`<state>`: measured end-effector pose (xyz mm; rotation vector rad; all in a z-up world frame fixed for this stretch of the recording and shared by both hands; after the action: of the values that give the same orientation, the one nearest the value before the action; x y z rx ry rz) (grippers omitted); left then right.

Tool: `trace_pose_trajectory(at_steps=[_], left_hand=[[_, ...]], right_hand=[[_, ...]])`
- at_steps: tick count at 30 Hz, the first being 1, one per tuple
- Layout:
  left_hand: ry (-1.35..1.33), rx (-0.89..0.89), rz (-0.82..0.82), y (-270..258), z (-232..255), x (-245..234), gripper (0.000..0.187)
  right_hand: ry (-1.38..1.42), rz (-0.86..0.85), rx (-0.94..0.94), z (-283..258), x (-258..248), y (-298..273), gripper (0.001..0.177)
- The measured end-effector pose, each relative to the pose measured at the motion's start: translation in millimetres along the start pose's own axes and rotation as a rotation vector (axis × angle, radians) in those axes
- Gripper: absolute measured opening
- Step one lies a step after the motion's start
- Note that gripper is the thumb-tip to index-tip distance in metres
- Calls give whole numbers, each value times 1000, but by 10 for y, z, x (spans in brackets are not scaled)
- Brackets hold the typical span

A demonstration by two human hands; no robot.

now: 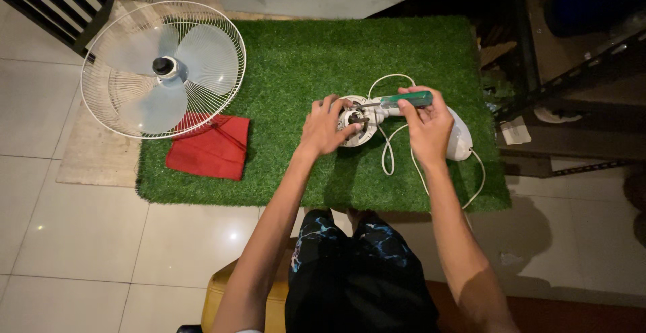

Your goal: The person disassembles a white table fan by hand, removing the front grille, fan blades, and central hub. They then use a screwdriver to loosen screws on the fan's motor housing.

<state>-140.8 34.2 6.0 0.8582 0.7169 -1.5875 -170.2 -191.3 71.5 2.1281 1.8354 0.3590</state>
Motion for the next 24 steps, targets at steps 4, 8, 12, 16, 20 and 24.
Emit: trace_pose_trajectory(at_steps=[4,8,12,16,20,24], left_hand=[[-21,-9,6,-16,22,-28,65],[-11,-24,-15,-17,36,-39,64],[-3,-9,5,-7,29,-33,65],[-7,1,24,-9,8,-11,65],[36,-37,-44,29,10,22,67],[36,-25,-28,20,14,15,67]], right_hand=[[-20,-7,2,-30,15,0,30],[-9,-12,3,-62,45,0,30],[-43,-25,-12,-95,57,-18,30],[-45,-24,-24,-116,68,-19,30],[-89,-18,-35,-129,72,-23,29],[-81,-12,-37,-131,83,-18,29]])
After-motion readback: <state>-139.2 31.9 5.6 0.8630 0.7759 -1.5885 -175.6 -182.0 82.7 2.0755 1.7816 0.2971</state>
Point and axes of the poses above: each hand's wrist, its own y-axis towards the middle knuckle, its own x-axis out of the palm, z = x × y, the point moved 2 cm from there along y, towards the middle knuckle, and after that the axes turned 6 degrees about -x, right-handed, at the moved point
